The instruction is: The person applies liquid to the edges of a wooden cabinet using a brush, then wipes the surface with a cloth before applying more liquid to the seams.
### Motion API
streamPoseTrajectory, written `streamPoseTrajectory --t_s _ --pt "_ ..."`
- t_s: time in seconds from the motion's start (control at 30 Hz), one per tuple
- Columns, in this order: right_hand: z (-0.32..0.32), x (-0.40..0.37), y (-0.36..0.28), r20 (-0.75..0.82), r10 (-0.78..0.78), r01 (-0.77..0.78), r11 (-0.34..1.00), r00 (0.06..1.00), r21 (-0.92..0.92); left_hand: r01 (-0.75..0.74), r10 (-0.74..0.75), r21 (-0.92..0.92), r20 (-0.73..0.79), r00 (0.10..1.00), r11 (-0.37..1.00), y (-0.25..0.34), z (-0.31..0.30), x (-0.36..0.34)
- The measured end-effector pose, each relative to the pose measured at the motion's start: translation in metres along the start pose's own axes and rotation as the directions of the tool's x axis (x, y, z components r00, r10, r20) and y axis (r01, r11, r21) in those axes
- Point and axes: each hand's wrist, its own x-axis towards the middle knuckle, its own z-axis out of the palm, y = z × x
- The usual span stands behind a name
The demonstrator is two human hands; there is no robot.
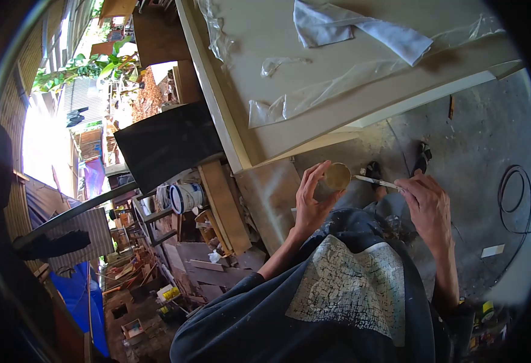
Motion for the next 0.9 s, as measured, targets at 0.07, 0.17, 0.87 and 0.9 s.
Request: streamPoseTrajectory --t_s 0.07,0.17,0.87,0.9 --pt "-0.001 0.001 0.001 -0.005 0.002 -0.002 1.0 1.0 0.019 0.011 -0.011 0.012 0.007 1.0 1.0 0.002 -0.001 0.0" --pt "0.001 0.004 -0.003 0.008 0.015 -0.016 0.998 1.0 0.057 0.018 -0.019 0.019 0.017 1.0 1.0 0.003 0.0 0.001" --pt "0.064 0.007 -0.02 0.192 0.129 -0.224 0.728 0.973 0.648 0.324 -0.342 -0.298 -0.007 0.94 0.898 -0.027 -0.012 -0.029" --pt "0.071 0.009 -0.022 0.195 0.145 -0.24 0.701 0.97 0.672 0.331 -0.352 -0.323 -0.007 0.936 0.887 -0.028 -0.012 -0.03"
